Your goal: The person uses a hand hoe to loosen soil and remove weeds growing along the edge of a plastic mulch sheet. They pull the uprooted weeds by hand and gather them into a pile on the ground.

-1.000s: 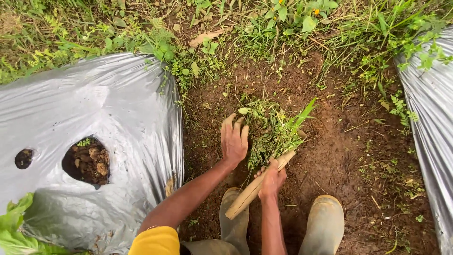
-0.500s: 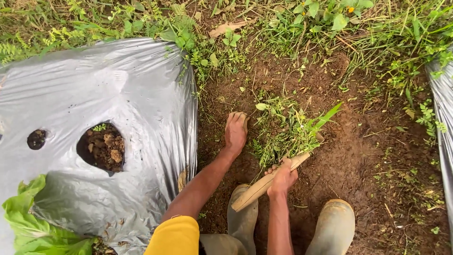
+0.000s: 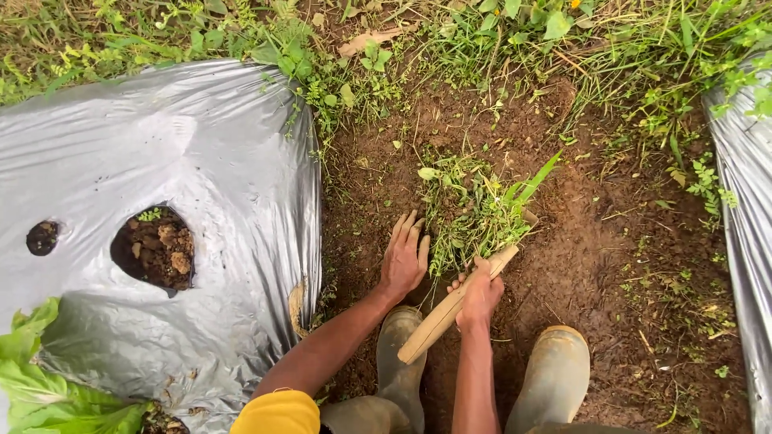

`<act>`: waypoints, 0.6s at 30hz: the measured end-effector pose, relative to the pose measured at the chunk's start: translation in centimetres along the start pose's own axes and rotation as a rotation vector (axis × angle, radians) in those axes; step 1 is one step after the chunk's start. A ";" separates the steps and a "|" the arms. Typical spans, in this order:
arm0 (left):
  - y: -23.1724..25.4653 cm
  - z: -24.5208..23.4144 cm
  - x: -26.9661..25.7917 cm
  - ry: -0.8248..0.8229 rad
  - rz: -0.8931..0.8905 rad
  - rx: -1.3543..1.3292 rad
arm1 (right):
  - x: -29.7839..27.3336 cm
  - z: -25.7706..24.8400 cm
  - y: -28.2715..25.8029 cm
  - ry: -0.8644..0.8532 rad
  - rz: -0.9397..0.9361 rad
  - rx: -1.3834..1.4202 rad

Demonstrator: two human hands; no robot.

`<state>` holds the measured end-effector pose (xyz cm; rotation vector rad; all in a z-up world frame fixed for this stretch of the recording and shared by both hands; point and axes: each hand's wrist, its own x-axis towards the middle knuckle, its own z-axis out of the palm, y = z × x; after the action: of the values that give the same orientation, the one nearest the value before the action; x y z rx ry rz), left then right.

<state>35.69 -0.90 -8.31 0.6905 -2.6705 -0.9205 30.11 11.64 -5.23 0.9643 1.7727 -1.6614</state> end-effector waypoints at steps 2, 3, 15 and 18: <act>-1.3 1.2 -1.0 -0.041 0.060 0.056 | -0.3 0.3 -0.1 -0.020 -0.003 0.029; -1.9 1.8 -1.7 -0.078 0.115 0.113 | -0.5 0.3 0.0 -0.046 -0.008 0.053; -7.0 5.9 -4.0 -0.082 0.143 0.246 | 0.7 -1.3 0.4 -0.076 0.046 0.066; -4.6 6.1 -2.6 -0.042 -0.053 0.189 | 1.3 -1.6 0.7 -0.099 0.036 0.029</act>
<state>37.35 0.43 -16.08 0.7936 -2.8147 -0.7085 30.03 13.45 -6.48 0.9053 1.6611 -1.6867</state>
